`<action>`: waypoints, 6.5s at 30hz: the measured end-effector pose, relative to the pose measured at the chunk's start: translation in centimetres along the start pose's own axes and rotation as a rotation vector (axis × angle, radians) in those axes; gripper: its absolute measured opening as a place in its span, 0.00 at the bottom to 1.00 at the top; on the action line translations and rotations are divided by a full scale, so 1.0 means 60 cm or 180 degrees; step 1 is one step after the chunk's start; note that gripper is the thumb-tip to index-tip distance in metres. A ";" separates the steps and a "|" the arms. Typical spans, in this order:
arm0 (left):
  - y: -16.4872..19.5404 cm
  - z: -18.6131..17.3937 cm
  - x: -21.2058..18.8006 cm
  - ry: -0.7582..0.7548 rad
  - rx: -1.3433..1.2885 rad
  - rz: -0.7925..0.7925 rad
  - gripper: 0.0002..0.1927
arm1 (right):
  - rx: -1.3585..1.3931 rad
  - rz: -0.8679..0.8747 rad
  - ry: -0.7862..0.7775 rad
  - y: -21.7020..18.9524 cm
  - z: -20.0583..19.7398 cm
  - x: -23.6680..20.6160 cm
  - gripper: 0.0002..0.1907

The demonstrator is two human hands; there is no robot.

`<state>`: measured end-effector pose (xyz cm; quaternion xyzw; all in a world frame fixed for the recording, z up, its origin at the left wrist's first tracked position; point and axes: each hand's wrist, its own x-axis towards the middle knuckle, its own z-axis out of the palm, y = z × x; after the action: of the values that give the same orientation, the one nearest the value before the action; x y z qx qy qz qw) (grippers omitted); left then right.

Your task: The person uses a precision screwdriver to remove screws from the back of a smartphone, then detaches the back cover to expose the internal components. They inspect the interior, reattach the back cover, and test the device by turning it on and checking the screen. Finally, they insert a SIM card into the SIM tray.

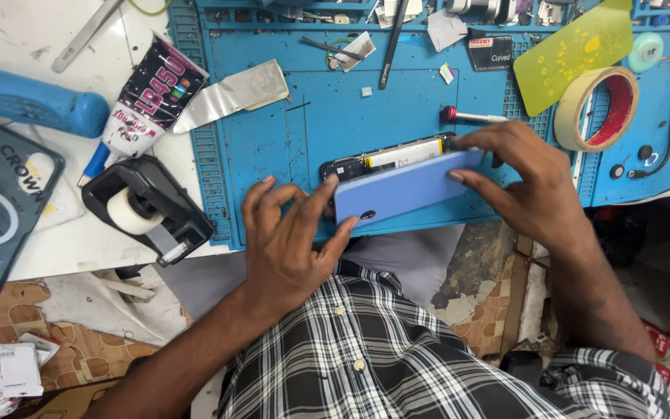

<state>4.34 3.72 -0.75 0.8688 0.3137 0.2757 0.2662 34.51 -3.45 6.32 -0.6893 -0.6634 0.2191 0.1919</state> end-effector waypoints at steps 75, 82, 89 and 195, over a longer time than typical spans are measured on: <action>0.013 -0.057 0.110 -0.0651 -0.1318 0.0607 0.12 | 0.0631 -0.0009 -0.0933 -0.036 -0.012 -0.022 0.21; 0.065 -0.098 0.116 -0.0545 -0.0843 0.1701 0.13 | 0.1814 -0.0049 -0.1702 -0.077 0.009 -0.052 0.33; 0.100 -0.136 0.110 -0.1149 -0.1041 0.1273 0.15 | 0.3014 0.0366 -0.1644 -0.078 0.049 -0.108 0.34; -0.007 -0.076 0.045 -0.0043 -0.1010 0.0731 0.12 | -0.0136 -0.1748 0.0691 -0.113 0.098 0.003 0.18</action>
<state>2.96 7.18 3.03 0.8478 0.1634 0.3443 0.3687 25.61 -3.08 5.22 -0.5073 -0.8051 0.0699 0.2993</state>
